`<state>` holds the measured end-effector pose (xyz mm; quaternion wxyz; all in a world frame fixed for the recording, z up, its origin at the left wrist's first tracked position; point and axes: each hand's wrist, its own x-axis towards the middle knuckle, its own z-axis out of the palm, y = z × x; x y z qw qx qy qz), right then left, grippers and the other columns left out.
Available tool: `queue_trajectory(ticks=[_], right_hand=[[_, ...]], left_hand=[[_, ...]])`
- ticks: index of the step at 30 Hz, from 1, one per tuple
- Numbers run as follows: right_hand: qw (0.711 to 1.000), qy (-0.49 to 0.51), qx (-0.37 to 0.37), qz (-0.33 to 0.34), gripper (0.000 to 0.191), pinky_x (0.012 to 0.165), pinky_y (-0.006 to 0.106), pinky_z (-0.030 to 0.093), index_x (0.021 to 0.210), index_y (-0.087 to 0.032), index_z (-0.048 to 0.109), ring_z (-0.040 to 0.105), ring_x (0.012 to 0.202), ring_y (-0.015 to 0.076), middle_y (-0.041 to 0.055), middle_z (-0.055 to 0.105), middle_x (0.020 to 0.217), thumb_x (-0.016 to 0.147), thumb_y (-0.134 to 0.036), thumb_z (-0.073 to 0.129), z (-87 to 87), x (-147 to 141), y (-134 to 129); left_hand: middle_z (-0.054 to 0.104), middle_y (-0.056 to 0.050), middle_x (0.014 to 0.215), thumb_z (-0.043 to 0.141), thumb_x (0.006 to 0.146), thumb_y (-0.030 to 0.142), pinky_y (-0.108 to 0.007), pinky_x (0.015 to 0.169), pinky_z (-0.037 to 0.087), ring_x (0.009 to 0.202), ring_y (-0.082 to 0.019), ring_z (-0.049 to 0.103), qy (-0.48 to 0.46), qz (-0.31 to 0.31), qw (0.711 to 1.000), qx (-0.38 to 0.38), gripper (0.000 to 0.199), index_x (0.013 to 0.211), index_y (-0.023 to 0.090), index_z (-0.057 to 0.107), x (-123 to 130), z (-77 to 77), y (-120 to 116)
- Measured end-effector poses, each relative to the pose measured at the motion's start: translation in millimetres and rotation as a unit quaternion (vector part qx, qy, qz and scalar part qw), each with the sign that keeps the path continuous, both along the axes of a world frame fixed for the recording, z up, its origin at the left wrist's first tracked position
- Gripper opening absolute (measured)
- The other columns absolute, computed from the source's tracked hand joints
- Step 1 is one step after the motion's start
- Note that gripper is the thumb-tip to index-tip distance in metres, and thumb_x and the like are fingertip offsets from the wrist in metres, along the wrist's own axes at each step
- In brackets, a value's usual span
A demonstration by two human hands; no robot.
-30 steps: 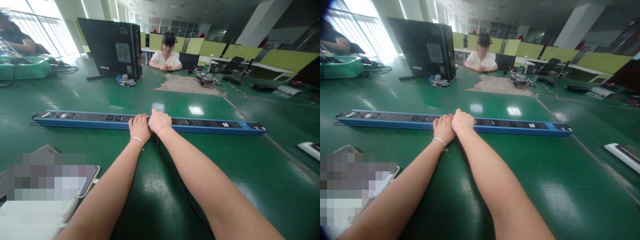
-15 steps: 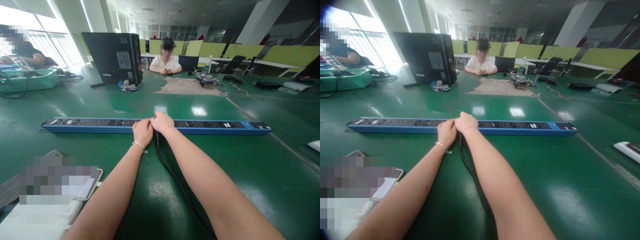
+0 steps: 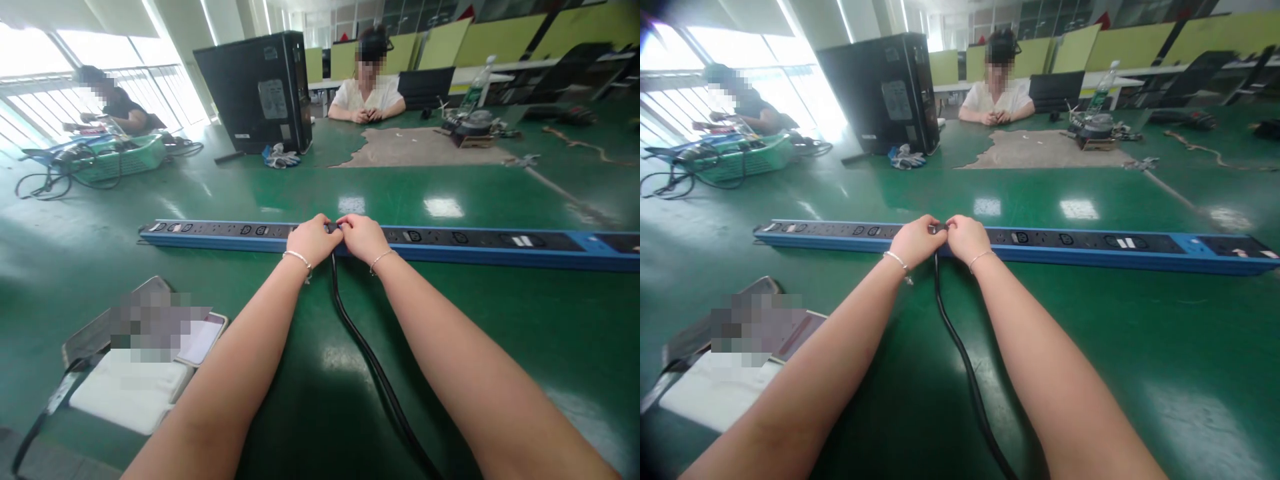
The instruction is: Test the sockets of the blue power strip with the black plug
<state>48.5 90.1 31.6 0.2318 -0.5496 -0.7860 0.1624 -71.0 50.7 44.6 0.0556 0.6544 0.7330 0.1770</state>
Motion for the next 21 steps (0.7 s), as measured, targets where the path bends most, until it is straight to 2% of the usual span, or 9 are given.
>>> queue_trajectory(ticks=[2,5,9,12,16,21], right_hand=[[0.999,-0.006,0.043,-0.008,0.032,0.075,0.026,0.040,0.099,-0.022,0.065,0.057,0.087,0.0176,0.0046,0.066,0.096,0.083,-0.021,0.037,-5.1,4,-6],[0.988,-0.056,0.141,-0.031,0.033,0.077,0.032,0.039,0.098,-0.018,0.065,0.053,0.092,0.0220,0.0097,0.063,0.098,0.084,-0.021,0.035,-17.4,12,-21],[0.972,-0.060,0.225,-0.033,0.032,0.087,0.040,0.034,0.102,-0.020,0.065,0.045,0.106,0.0269,0.0114,0.057,0.109,0.082,-0.022,0.040,-34.1,22,-34],[0.972,-0.046,0.226,-0.032,0.036,0.096,0.044,0.027,0.112,-0.021,0.060,0.041,0.113,0.0261,0.0110,0.054,0.119,0.084,-0.023,0.039,-40.7,23,-34],[0.974,-0.091,0.207,-0.006,0.045,0.101,0.046,0.020,0.128,-0.019,0.047,0.034,0.123,0.0257,0.0096,0.045,0.133,0.085,-0.032,0.039,-45.0,24,-36],[0.969,-0.130,0.211,-0.016,0.052,0.104,0.045,0.016,0.134,-0.018,0.038,0.027,0.128,0.0245,0.0083,0.038,0.139,0.084,-0.033,0.040,-49.2,27,-45]], left_hand=[[0.068,-0.009,0.093,0.045,0.080,0.039,-0.033,0.075,0.048,0.088,-0.023,0.063,0.047,-0.007,0.998,-0.040,0.034,0.102,0.019,0.059,7,9.5,5],[0.066,-0.015,0.099,0.047,0.079,0.031,-0.034,0.078,0.047,0.093,-0.024,0.062,0.107,-0.005,0.992,-0.060,0.031,0.101,0.013,0.058,19,20.0,12],[0.064,-0.015,0.106,0.051,0.079,0.032,-0.030,0.084,0.045,0.100,-0.022,0.060,0.086,0.013,0.992,-0.094,0.031,0.103,0.014,0.057,26,22.3,17],[0.064,-0.017,0.105,0.049,0.080,0.032,-0.030,0.081,0.047,0.097,-0.022,0.062,0.063,0.033,0.992,-0.100,0.034,0.108,0.012,0.054,26,19.8,18],[0.064,-0.018,0.105,0.047,0.080,0.029,-0.030,0.078,0.048,0.098,-0.022,0.062,0.066,0.036,0.993,-0.086,0.033,0.107,0.011,0.054,28,18.4,18],[0.064,-0.018,0.106,0.046,0.081,0.025,-0.029,0.079,0.048,0.099,-0.021,0.061,0.078,0.044,0.992,-0.089,0.030,0.106,0.011,0.056,35,20.9,18]])
